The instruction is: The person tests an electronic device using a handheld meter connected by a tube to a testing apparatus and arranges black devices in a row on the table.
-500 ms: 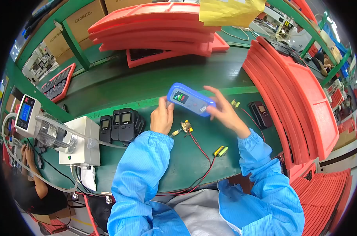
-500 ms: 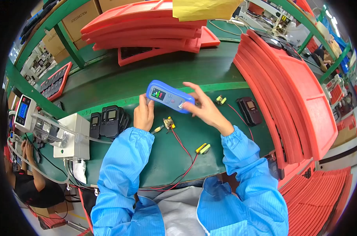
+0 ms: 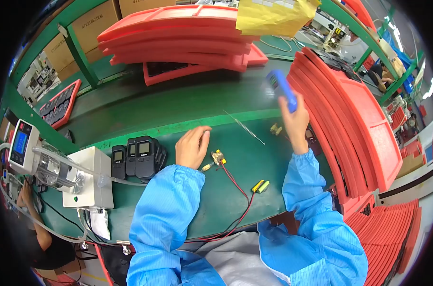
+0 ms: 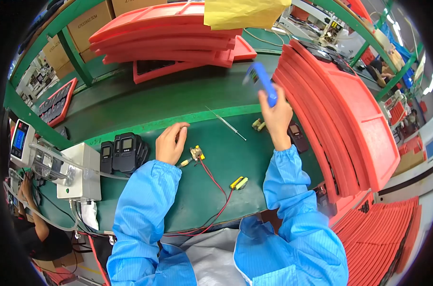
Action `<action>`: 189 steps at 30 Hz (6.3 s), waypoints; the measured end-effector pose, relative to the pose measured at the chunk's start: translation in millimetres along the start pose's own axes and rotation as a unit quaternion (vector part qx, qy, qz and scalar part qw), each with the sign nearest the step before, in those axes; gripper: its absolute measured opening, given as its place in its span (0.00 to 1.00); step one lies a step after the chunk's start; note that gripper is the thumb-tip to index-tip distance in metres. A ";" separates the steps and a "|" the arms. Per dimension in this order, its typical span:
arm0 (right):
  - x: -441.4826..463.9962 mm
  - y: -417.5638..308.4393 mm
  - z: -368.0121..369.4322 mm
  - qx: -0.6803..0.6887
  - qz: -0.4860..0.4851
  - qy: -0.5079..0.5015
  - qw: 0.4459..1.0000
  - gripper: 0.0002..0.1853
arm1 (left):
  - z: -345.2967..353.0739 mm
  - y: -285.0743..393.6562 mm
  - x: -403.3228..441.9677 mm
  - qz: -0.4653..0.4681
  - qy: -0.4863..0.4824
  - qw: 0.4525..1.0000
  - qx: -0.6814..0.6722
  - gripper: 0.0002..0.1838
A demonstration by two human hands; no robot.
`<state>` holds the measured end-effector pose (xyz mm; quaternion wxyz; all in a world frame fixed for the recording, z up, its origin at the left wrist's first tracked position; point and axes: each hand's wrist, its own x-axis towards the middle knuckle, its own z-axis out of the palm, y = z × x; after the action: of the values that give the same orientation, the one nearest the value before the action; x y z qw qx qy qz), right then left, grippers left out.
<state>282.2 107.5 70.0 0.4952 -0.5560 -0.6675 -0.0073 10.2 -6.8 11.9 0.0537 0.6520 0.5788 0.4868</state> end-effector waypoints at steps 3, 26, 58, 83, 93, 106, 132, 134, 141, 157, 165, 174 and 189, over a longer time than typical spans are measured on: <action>-11.4 12.5 -2.5 -0.003 0.017 0.003 1.000 0.20 | -2.0 2.7 -3.4 -0.016 -0.008 1.000 0.000 0.07; -16.4 30.6 4.2 -0.089 0.089 -0.160 0.979 0.19 | 4.0 -3.3 -2.4 0.052 -0.127 0.989 0.058 0.06; -26.3 6.2 1.7 0.558 0.281 -0.219 0.749 0.24 | 3.0 -1.0 -4.4 0.037 -0.147 0.986 0.065 0.03; -49.6 -98.9 -116.2 0.764 0.121 -0.469 0.426 0.19 | 5.2 4.2 -0.1 0.029 -0.154 0.986 0.063 0.03; -51.7 -85.8 -94.8 0.755 0.106 -0.484 0.430 0.26 | 4.1 0.5 -2.3 0.028 -0.155 0.986 0.060 0.03; -95.3 -64.2 30.2 0.595 0.291 -0.402 0.632 0.23 | -13.2 -0.1 -10.0 0.043 -0.181 0.979 0.085 0.05; -90.5 -59.7 39.3 0.550 0.284 -0.385 0.685 0.21 | 8.7 60.3 -47.8 0.204 -0.332 0.921 -0.005 0.08; -90.3 -60.6 38.3 0.551 0.286 -0.387 0.682 0.21 | 8.1 56.5 -47.9 0.210 -0.342 0.916 0.021 0.11; -88.8 -59.0 35.7 0.547 0.298 -0.394 0.675 0.20 | -42.3 33.6 -30.5 0.117 -0.271 0.954 0.048 0.20; -80.5 -45.4 39.1 0.473 0.214 -0.448 0.728 0.28 | -42.3 2.9 -39.6 -0.119 -0.080 0.989 0.033 0.12; -63.9 -42.2 24.9 0.441 0.261 -0.511 0.690 0.26 | -46.1 14.4 -35.4 -0.172 -0.111 0.978 0.043 0.10; -58.8 -39.9 19.1 0.438 0.250 -0.550 0.666 0.26 | -46.2 15.5 -34.3 -0.149 -0.127 0.978 0.069 0.12; -61.5 -31.7 25.3 0.413 0.205 -0.571 0.680 0.28 | -43.5 14.8 -36.6 -0.130 -0.119 0.983 0.043 0.12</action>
<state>235.3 64.3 33.1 0.1866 -0.3148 -0.6253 0.6892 -4.4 -62.6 22.9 0.1571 0.6262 0.6683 0.3696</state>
